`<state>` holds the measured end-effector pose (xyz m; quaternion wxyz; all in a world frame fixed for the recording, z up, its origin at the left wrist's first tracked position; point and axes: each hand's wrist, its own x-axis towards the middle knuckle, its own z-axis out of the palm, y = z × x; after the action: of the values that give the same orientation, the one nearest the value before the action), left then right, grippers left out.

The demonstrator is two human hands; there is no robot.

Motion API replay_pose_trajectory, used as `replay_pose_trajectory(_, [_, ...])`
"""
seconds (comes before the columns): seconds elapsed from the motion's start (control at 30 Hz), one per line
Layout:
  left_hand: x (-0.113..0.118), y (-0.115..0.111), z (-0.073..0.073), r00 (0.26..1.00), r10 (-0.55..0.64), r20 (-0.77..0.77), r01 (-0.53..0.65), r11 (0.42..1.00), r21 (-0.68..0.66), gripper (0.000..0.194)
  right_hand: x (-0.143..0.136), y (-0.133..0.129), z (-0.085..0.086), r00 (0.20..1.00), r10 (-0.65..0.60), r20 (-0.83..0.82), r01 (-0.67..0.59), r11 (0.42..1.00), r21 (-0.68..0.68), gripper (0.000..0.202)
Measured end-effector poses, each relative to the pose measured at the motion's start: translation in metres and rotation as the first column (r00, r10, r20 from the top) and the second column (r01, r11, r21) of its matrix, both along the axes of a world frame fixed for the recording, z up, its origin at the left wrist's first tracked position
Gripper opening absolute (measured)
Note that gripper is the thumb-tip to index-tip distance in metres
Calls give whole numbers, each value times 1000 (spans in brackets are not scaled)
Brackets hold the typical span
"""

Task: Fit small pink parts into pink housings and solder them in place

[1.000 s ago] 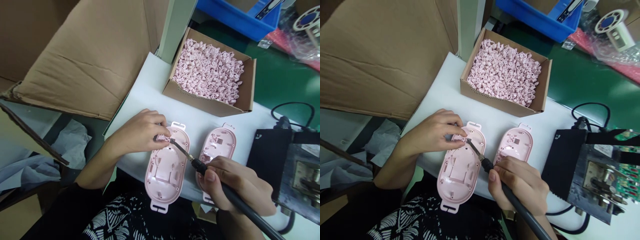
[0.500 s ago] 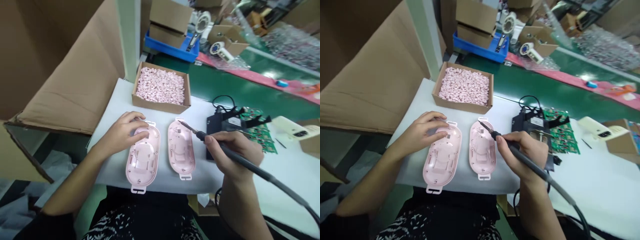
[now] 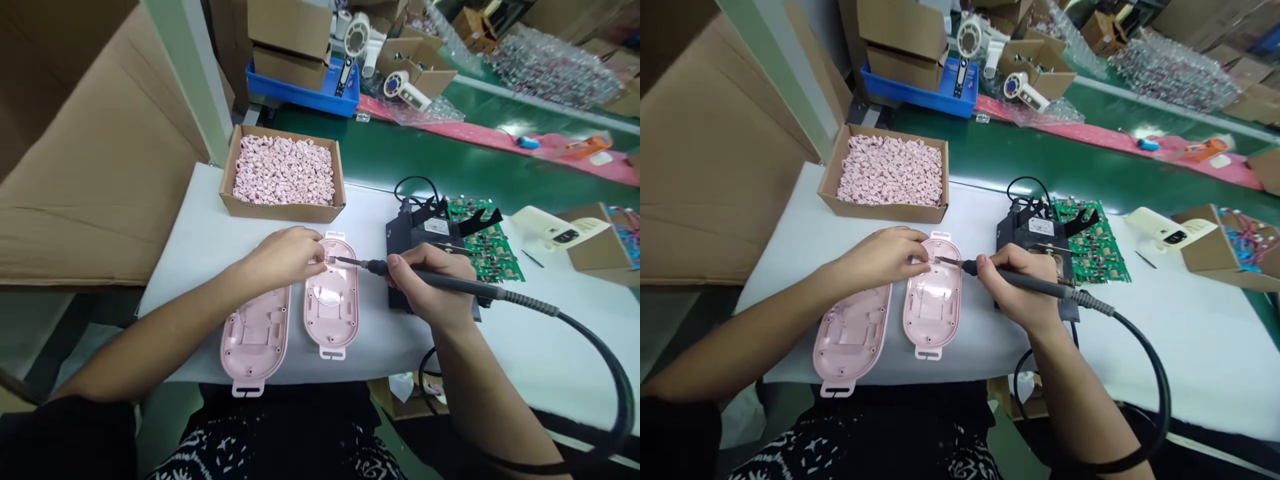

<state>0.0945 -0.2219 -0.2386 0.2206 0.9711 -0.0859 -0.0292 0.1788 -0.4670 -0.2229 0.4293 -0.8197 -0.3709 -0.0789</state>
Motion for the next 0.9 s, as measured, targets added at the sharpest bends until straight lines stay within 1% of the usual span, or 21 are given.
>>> replay_pose_trajectory(0.1, [-3, 4, -11, 1000, -23, 19, 24, 999, -42, 20, 1, 0, 1, 999, -33, -40, 33, 999, -15, 30])
replay_pose_trajectory(0.2, [-3, 3, -16, 999, -31, 44, 33, 998, -46, 19, 1, 0, 0, 997, -42, -64, 41, 999, -31, 29])
replay_pose_trajectory(0.3, [-2, 0, -17, 996, -18, 83, 19, 1000, -6, 18, 0, 0, 1, 999, -27, -25, 25, 998, -63, 28])
replay_pose_trajectory(0.47, [-3, -2, -17, 995, -14, 101, 10, 999, 42, 19, 0, 2, 4, 999, 6, 39, -2, 995, -99, 28])
replay_pose_trajectory(0.6, [-5, -2, -19, 991, -23, 133, 15, 998, 59, 21, -1, 3, 4, 998, 3, 64, 6, 991, -134, 27])
replay_pose_trajectory(0.9, [-6, -2, -23, 982, -34, 184, 18, 996, 88, 21, -1, 3, 3, 992, 49, 115, -28, 984, -175, 23])
